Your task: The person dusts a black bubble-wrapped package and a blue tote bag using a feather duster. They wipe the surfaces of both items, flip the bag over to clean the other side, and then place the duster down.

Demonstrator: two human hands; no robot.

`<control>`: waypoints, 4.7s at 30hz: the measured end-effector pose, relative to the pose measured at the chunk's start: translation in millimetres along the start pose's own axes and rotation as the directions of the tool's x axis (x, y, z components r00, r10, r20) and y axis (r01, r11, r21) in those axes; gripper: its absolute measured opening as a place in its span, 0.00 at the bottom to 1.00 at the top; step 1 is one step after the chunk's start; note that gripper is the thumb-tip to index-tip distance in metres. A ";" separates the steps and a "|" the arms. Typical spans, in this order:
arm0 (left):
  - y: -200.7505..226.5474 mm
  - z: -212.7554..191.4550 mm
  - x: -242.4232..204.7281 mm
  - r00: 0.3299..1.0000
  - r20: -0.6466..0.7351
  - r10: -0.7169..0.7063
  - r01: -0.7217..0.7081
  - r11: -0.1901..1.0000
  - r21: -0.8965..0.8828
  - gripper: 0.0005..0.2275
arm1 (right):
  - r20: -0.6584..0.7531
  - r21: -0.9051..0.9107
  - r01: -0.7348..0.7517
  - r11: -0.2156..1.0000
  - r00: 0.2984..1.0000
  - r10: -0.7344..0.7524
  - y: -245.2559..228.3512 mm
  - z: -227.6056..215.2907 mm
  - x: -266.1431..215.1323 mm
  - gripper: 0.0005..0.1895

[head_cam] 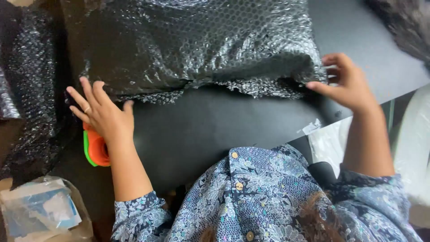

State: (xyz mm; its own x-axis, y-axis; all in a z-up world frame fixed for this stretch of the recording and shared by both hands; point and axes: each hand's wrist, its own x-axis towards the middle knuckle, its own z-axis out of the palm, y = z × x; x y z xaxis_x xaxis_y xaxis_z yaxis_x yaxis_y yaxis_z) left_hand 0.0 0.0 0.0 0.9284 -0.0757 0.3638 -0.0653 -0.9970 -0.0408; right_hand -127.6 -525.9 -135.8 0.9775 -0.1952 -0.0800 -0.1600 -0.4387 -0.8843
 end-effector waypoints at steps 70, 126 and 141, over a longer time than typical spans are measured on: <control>263.7 77.6 -102.1 0.475 -0.536 0.698 -0.880 0.388 -0.276 0.10 | -0.299 -0.236 0.414 0.879 0.830 -0.471 -35.0 64.4 21.2 0.25; 340.1 134.3 -161.8 0.802 -0.198 0.564 -0.595 0.719 -0.360 0.34 | 0.162 -0.383 0.699 0.605 0.695 -0.701 -119.6 14.8 -23.6 0.07; 346.5 118.7 -145.5 0.729 0.292 0.620 -0.543 0.782 -0.304 0.41 | 0.240 -0.895 0.446 -0.022 0.438 -0.867 -80.0 72.4 25.5 0.11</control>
State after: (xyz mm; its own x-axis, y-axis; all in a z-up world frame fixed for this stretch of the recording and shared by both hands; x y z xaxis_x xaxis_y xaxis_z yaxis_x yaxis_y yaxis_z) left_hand -114.3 -332.8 -177.5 0.7427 -0.6689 -0.0317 -0.6670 -0.7431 0.0536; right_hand -79.9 -432.3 -100.4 0.5995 0.5050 0.6209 0.3161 -0.8621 0.3960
